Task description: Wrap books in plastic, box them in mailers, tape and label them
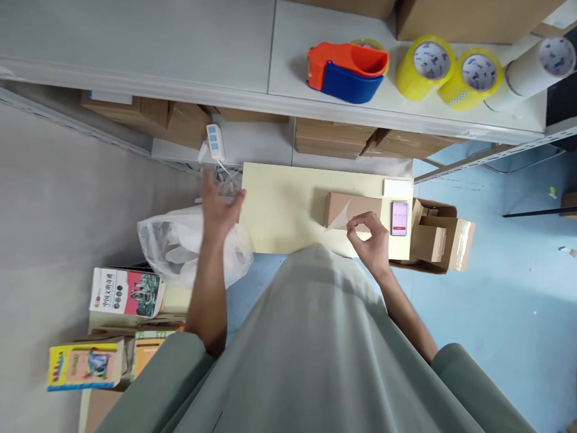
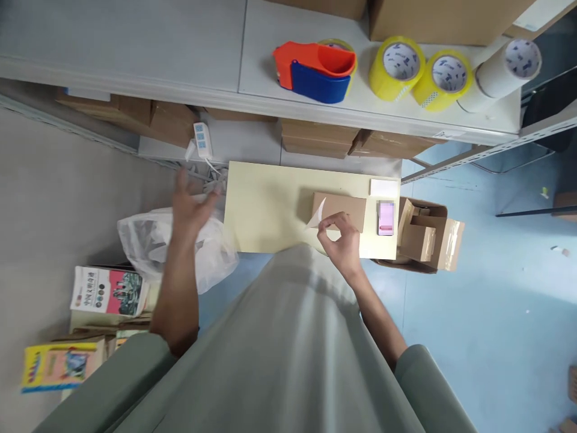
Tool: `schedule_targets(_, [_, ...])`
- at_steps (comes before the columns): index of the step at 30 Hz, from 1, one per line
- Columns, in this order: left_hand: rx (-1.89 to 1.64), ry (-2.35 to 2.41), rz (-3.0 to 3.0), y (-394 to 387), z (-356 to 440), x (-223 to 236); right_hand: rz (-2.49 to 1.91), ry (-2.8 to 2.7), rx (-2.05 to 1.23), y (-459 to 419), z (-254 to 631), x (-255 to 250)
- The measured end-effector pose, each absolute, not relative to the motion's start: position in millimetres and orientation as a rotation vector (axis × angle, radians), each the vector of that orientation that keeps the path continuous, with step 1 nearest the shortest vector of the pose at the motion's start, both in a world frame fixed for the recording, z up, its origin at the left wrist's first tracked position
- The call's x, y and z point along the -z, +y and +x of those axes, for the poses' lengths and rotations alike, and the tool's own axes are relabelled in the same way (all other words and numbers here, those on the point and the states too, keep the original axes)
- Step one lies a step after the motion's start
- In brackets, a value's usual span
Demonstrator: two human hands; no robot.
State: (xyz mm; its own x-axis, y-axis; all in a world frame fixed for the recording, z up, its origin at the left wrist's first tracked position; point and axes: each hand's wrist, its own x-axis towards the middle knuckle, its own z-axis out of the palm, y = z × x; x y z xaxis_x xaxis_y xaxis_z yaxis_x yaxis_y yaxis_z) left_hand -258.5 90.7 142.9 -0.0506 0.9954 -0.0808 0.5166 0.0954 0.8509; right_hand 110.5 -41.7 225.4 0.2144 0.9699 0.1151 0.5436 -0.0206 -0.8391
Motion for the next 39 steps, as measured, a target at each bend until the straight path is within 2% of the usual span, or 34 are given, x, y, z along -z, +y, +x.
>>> schedule_targets(6, [-0.814,1.344,1.122,2.7,-55.7,-194.4,-1.621,-1.588,-0.484,-46.6,153.5,-210.2])
schedule_targets(9, [-0.822,1.324,1.072,-15.9,0.0,-213.0,-1.629,-1.624,-0.460,-53.7,172.8,-199.8])
schedule_targets(13, [-0.825,1.327,1.017,-19.1,39.0,-211.5,-1.672,-1.617,-0.563,-64.4,191.5,-186.9])
schedule_targets(23, [-0.778,1.313,0.739,-21.2,49.5,-176.9,-1.635,-1.524,-0.764,-91.1,219.4,-165.8])
schedule_targets(31, [-0.789,1.343,0.650,-20.9,28.3,-175.8,-1.717,-0.937,-1.014,-88.8,262.4,-136.8])
schedule_targets(39, [-0.767,1.309,0.692,-24.0,29.9,-176.7,-1.659,-0.823,-1.204,-79.4,255.6,-119.5])
